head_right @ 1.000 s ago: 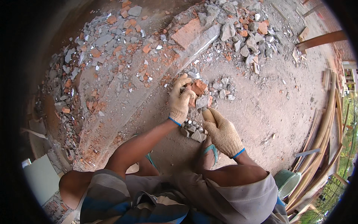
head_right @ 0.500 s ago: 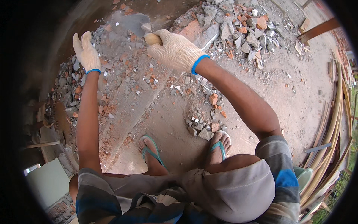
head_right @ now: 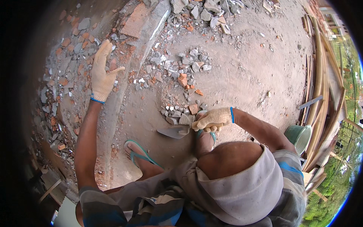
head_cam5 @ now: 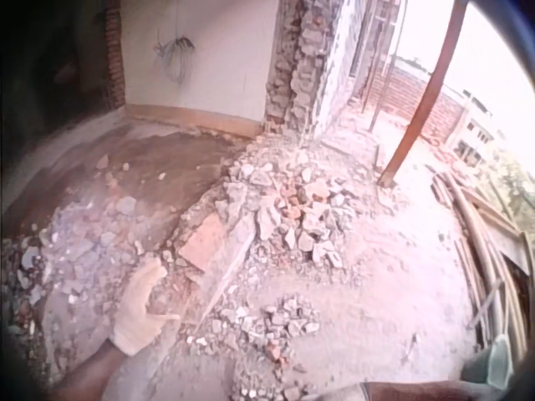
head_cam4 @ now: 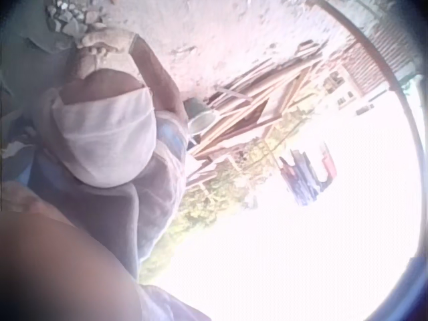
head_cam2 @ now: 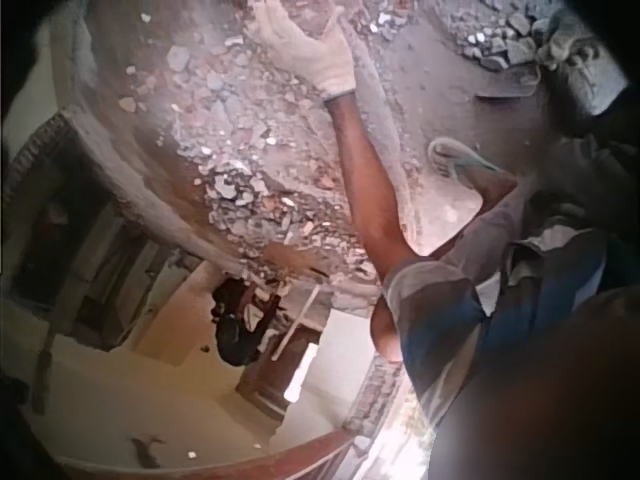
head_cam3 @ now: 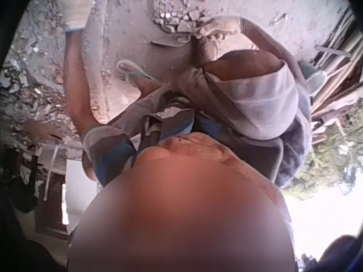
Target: The person uses a trowel to scrape and gather broken tiles and bricks from a concrete floor. They repeatedly sweep debris into a central pile and occasionally use their gloved hands to adjust larger pieces. The task continues until the visible area is cleared of loose fragments.
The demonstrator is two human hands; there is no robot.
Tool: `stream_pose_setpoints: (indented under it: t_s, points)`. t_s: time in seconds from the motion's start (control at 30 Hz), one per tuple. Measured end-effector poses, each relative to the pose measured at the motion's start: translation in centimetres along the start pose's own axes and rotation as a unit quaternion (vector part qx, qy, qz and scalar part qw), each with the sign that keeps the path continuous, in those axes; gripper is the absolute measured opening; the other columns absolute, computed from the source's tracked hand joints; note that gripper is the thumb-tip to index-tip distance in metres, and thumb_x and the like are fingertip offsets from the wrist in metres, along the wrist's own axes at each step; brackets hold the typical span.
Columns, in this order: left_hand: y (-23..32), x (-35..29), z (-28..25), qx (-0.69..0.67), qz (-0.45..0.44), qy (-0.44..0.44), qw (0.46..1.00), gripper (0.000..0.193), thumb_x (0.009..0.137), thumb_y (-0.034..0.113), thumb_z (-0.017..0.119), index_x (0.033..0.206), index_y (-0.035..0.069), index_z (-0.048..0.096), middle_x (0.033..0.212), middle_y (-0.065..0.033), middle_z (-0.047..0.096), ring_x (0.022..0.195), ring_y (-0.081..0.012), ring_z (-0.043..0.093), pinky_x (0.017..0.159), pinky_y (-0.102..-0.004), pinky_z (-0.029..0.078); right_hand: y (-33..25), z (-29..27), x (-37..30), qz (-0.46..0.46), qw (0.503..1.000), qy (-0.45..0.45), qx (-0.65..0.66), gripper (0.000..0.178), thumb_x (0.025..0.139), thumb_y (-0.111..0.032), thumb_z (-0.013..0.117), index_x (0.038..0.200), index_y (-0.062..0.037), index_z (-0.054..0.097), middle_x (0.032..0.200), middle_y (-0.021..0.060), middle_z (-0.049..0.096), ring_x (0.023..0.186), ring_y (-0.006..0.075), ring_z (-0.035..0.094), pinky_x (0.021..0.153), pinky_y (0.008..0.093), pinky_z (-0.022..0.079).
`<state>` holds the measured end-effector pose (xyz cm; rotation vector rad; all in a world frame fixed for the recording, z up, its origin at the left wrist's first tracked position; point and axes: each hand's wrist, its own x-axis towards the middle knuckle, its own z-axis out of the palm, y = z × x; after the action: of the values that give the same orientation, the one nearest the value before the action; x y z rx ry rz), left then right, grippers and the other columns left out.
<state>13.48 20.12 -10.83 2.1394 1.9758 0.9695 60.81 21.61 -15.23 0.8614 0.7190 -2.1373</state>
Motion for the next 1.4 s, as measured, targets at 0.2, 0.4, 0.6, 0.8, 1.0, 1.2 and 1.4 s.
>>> stream_pose_setpoints:
  t_s: [0.2,0.4,0.6,0.8,1.0,1.2,1.4]
  points:
    - [-0.7,-0.9,-2.1,-0.013,-0.056,-0.037,0.998,0.094,0.084,0.001,0.091,0.167,0.008,0.048,0.168,-0.0122,0.051,0.145,-0.0273,0.058,0.122,-0.0418,0.050,-8.0,-6.5,-3.7,-0.208,0.971,0.110,0.036,0.053,0.108,-0.046,0.074,0.141,-0.0037,0.070,0.084,-0.0025,0.068,0.058,0.0003,0.052,0.044,0.0179,0.043]
    - [-1.3,-1.4,-3.0,-0.018,-0.175,-0.045,0.983,0.093,0.085,-0.003,0.088,0.167,0.007,0.047,0.167,-0.0113,0.053,0.141,-0.0268,0.061,0.118,-0.0414,0.052,-9.7,-1.4,-0.1,-0.166,0.986,-0.019,0.023,0.051,0.111,-0.045,0.070,0.139,-0.0024,0.070,0.081,-0.0040,0.065,0.059,0.0011,0.056,0.045,0.0163,0.045]
    - [-0.3,-0.3,-1.9,-0.075,-0.149,-0.064,0.984,0.090,0.087,-0.006,0.085,0.167,0.007,0.046,0.167,-0.0112,0.051,0.144,-0.0262,0.058,0.121,-0.0379,0.052,-12.6,-4.3,1.8,-0.188,0.980,0.052,0.035,0.047,0.113,-0.048,0.066,0.133,-0.0061,0.072,0.080,-0.0062,0.063,0.058,0.0002,0.055,0.044,0.0161,0.044]
    - [0.3,-0.4,-1.7,-0.065,-0.131,-0.074,0.986,0.092,0.087,-0.010,0.083,0.168,0.009,0.045,0.168,-0.0095,0.050,0.148,-0.0250,0.055,0.123,-0.0381,0.051,-9.3,-8.8,-4.1,-0.322,0.943,0.084,0.030,0.045,0.111,-0.047,0.069,0.132,-0.0063,0.073,0.083,-0.0052,0.065,0.057,-0.0014,0.055,0.042,0.0157,0.044]
    - [1.3,-1.0,0.0,-0.012,-0.032,-0.090,0.995,0.082,0.091,-0.003,0.083,0.165,0.005,0.049,0.165,-0.0136,0.054,0.152,-0.0298,0.052,0.126,-0.0421,0.045,-2.7,-7.9,-4.5,-0.052,0.985,-0.019,-0.161,0.048,0.108,-0.049,0.073,0.132,-0.0071,0.075,0.080,-0.0058,0.065,0.056,0.0001,0.053,0.044,0.0201,0.042]
    - [4.7,-1.5,3.6,-0.073,-0.008,-0.163,0.984,0.078,0.090,0.010,0.089,0.160,0.006,0.055,0.163,-0.0178,0.056,0.151,-0.0351,0.055,0.125,-0.0465,0.047,-4.5,-14.3,-8.9,-0.175,0.971,0.113,-0.119,0.049,0.105,-0.050,0.077,0.125,-0.0055,0.076,0.079,-0.0040,0.067,0.057,0.0016,0.054,0.043,0.0206,0.043]
    - [6.5,-1.9,6.6,-0.071,0.003,-0.213,0.975,0.074,0.093,0.011,0.087,0.159,0.004,0.054,0.162,-0.0210,0.056,0.150,-0.0380,0.055,0.125,-0.0475,0.048,-4.3,-16.6,-12.9,-0.251,0.946,0.199,-0.049,0.056,0.107,-0.049,0.075,0.137,-0.0014,0.072,0.079,-0.0047,0.066,0.054,-0.0009,0.053,0.041,0.0191,0.043]
